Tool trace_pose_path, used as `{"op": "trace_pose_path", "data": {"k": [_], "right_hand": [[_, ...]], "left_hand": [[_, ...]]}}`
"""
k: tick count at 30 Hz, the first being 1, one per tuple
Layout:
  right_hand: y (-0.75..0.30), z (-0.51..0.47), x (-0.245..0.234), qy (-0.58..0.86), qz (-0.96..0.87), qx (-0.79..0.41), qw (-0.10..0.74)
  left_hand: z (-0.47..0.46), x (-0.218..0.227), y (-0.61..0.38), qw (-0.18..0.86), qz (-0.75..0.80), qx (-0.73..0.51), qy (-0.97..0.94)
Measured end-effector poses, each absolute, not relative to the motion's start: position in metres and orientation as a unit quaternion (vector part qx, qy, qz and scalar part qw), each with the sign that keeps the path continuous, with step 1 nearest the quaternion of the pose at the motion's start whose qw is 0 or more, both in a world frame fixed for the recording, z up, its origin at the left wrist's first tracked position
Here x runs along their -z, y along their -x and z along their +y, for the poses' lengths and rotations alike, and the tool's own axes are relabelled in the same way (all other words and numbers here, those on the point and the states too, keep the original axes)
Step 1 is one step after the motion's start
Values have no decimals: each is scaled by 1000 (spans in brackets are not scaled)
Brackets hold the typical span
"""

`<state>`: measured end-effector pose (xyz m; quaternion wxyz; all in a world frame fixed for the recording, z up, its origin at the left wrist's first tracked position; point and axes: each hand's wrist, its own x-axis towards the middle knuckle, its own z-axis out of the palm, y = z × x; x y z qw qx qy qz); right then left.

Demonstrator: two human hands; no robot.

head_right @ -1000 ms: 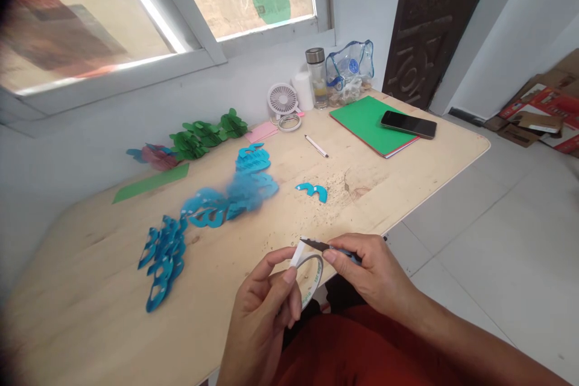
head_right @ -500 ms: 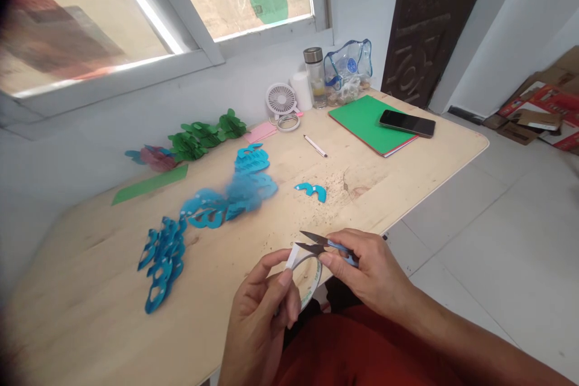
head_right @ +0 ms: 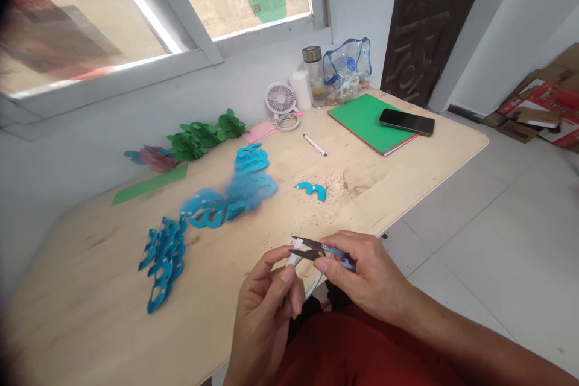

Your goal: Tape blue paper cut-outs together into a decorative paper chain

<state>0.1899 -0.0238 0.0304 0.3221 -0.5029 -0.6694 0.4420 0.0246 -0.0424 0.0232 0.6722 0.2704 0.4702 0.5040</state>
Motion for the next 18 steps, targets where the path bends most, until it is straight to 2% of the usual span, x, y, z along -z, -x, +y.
{"op": "trace_pose_path", "data": {"k": [11, 18], "right_hand": [[-185, -23, -32, 492, -681, -429, 330], [-187, -25, -27, 473, -718, -371, 351]], "left_hand": [[-42, -17, -24, 676, 463, -502, -276], [-41, -14, -26, 675, 460, -508, -274]]}}
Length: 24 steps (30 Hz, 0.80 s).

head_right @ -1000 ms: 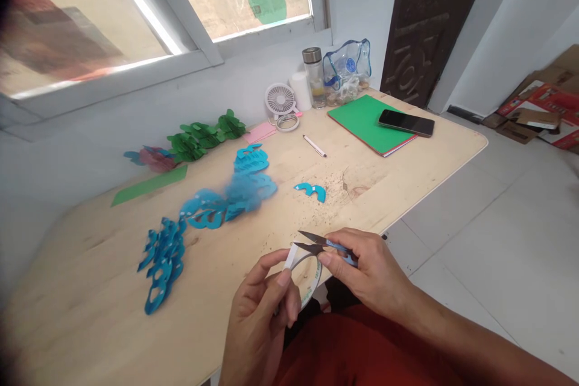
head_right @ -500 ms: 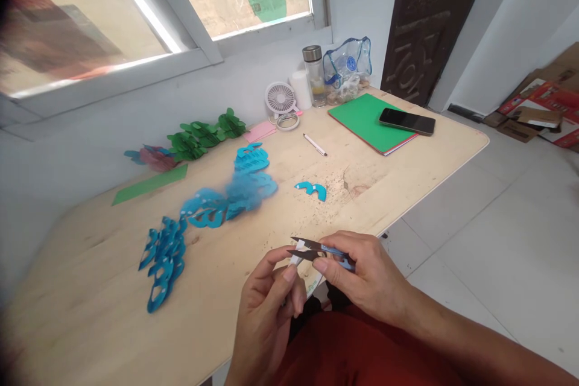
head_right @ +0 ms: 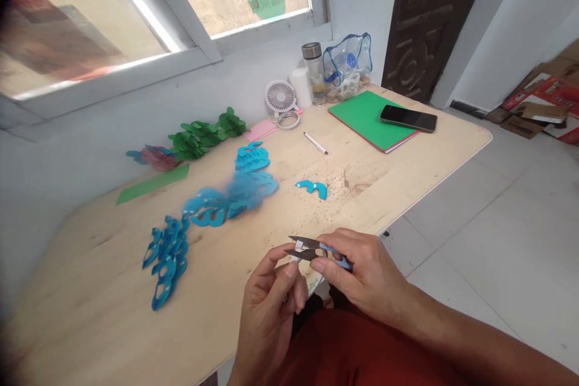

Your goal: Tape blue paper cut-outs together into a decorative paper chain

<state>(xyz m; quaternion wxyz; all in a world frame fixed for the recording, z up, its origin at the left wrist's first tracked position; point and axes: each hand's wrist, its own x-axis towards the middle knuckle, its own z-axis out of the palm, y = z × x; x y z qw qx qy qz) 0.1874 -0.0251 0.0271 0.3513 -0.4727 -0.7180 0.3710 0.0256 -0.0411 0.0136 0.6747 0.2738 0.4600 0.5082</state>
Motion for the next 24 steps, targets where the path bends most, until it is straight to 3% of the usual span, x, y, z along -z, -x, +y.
{"op": "trace_pose_path", "data": {"k": [9, 24], "right_hand": [[-188, -26, -28, 476, -762, -272, 345], [-190, -26, -26, 480, -774, -232, 341]], "left_hand": [[-38, -15, -28, 679, 453, -514, -263], [-37, -11, -28, 680, 429, -542, -243]]}}
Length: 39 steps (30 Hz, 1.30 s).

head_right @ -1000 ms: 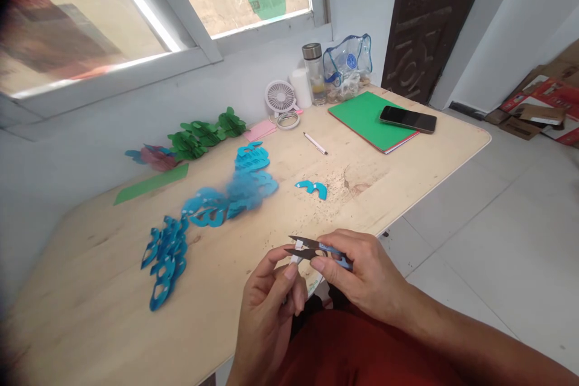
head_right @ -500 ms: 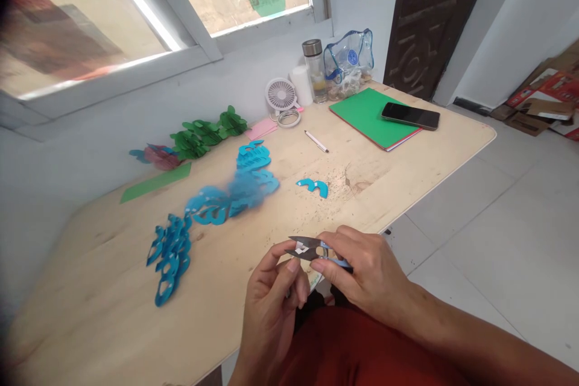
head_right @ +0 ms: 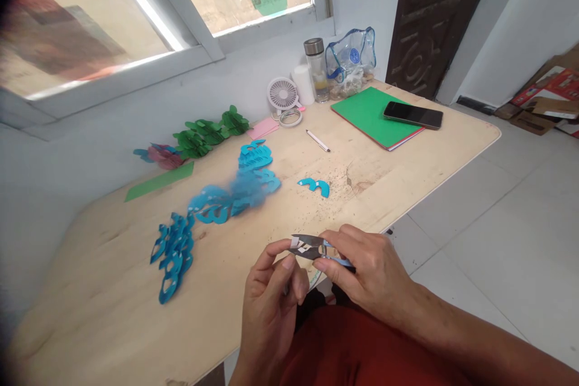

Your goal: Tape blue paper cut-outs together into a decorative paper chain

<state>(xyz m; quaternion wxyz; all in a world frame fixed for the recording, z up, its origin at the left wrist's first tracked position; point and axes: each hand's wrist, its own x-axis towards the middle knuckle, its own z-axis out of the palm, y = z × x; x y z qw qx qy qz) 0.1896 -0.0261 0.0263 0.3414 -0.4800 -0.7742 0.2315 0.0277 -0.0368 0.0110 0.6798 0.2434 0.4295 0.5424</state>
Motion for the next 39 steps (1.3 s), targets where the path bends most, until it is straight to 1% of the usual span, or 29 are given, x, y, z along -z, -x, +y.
{"op": "trace_pose_path", "data": {"k": [28, 35, 39], "right_hand": [[-190, -24, -23, 484, -777, -222, 336], [-191, -23, -22, 489, -763, -255, 337], [-191, -22, -21, 493, -745, -296, 338]], "left_hand": [[-37, -10, -29, 678, 463, -522, -231], [-37, -11, -30, 679, 465, -516, -236], [-37, -11, -31, 679, 466, -515, -238]]}}
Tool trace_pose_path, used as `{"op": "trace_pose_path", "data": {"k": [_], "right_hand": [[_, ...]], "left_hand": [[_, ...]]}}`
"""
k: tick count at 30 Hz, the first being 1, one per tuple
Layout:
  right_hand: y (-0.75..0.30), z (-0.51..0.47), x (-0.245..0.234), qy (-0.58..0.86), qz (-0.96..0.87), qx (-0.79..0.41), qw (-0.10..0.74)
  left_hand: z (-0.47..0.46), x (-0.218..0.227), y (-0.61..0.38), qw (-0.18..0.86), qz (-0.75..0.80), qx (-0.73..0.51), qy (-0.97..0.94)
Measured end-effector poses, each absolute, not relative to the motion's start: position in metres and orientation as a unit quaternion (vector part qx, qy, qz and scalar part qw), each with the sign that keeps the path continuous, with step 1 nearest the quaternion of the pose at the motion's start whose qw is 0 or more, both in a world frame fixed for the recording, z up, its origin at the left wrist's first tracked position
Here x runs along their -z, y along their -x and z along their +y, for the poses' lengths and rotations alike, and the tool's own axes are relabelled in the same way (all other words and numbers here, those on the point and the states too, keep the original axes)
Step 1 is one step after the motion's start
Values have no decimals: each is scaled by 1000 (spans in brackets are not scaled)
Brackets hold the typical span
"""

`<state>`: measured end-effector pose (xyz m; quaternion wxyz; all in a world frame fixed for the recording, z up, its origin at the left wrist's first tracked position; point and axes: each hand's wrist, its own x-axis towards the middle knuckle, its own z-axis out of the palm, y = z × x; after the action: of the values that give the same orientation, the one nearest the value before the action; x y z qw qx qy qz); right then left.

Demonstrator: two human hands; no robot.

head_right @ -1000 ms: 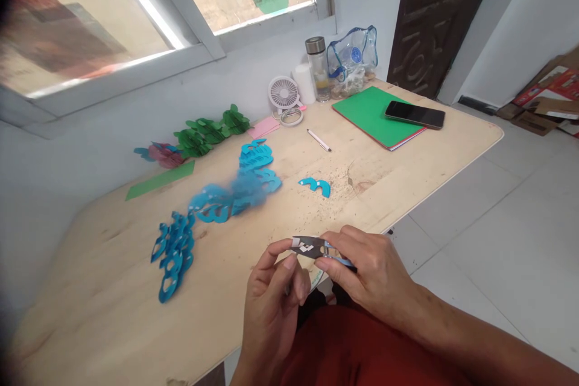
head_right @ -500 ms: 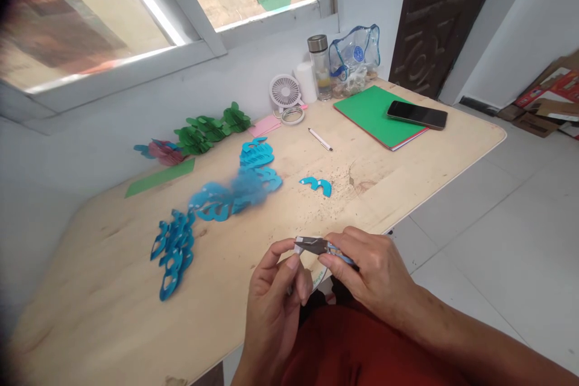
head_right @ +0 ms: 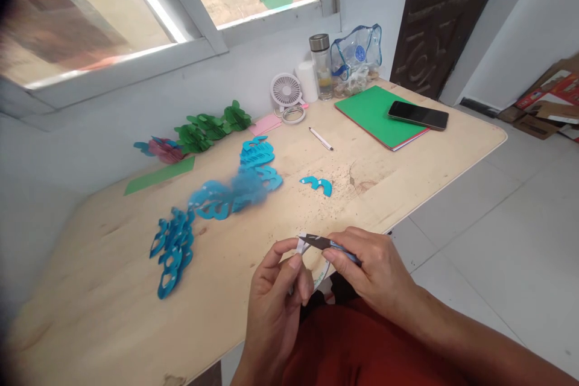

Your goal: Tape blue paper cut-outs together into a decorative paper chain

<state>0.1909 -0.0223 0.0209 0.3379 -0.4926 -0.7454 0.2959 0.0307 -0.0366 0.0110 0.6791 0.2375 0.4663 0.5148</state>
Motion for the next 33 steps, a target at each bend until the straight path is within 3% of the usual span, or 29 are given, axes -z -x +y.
{"op": "trace_pose_path", "data": {"k": [9, 33], "right_hand": [[-190, -21, -20, 502, -703, -373, 338], [-196, -19, -16, 533, -723, -286, 334]], "left_hand": [[-37, -12, -31, 679, 471, -509, -240], [-37, -13, -30, 678, 491, -490, -241]]}}
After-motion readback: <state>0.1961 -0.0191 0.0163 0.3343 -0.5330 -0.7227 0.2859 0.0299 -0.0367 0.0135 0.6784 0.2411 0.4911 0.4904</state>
